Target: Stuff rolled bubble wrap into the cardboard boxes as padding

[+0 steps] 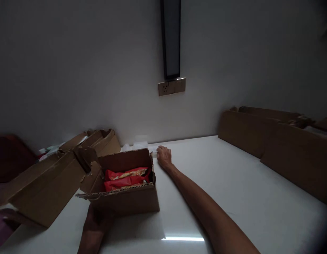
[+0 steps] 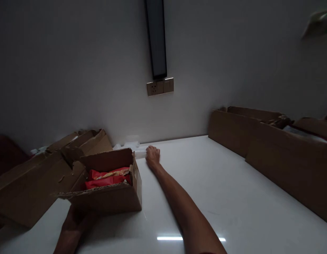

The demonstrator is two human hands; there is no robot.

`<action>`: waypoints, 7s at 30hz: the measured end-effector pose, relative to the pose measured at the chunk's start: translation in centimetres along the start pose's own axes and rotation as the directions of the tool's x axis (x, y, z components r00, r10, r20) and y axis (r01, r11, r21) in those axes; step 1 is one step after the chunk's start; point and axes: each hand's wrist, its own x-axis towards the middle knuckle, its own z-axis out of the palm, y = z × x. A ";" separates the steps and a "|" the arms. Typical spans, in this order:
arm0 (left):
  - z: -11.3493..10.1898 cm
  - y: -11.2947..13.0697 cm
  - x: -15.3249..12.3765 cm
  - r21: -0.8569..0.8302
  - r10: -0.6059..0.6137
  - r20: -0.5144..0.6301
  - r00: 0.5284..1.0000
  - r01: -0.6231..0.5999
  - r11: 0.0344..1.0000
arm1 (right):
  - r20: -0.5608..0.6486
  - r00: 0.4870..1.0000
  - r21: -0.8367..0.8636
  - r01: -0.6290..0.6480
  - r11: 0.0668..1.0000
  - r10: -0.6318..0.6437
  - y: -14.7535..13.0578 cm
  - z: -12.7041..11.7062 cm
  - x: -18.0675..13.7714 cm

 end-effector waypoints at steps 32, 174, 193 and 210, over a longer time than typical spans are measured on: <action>9.6 5.9 0.7 -0.122 0.118 0.241 0.963 -0.091 0.988 | 0.073 0.962 0.276 0.235 0.932 -0.264 2.0 -12.5 -17.9; 0.7 12.3 -16.2 0.000 -0.290 0.696 0.657 0.404 0.915 | -0.055 0.858 0.040 0.513 0.858 -0.511 -3.4 -18.6 -22.2; -1.5 12.2 -15.2 -0.010 -0.300 0.756 0.581 0.470 0.883 | 0.224 0.815 0.276 0.473 0.837 -0.535 -6.3 -16.0 -33.1; 3.3 11.4 -12.3 0.239 -0.016 0.648 0.762 -0.184 0.953 | 0.015 0.977 0.345 0.193 0.918 -0.211 -4.6 -17.5 -31.4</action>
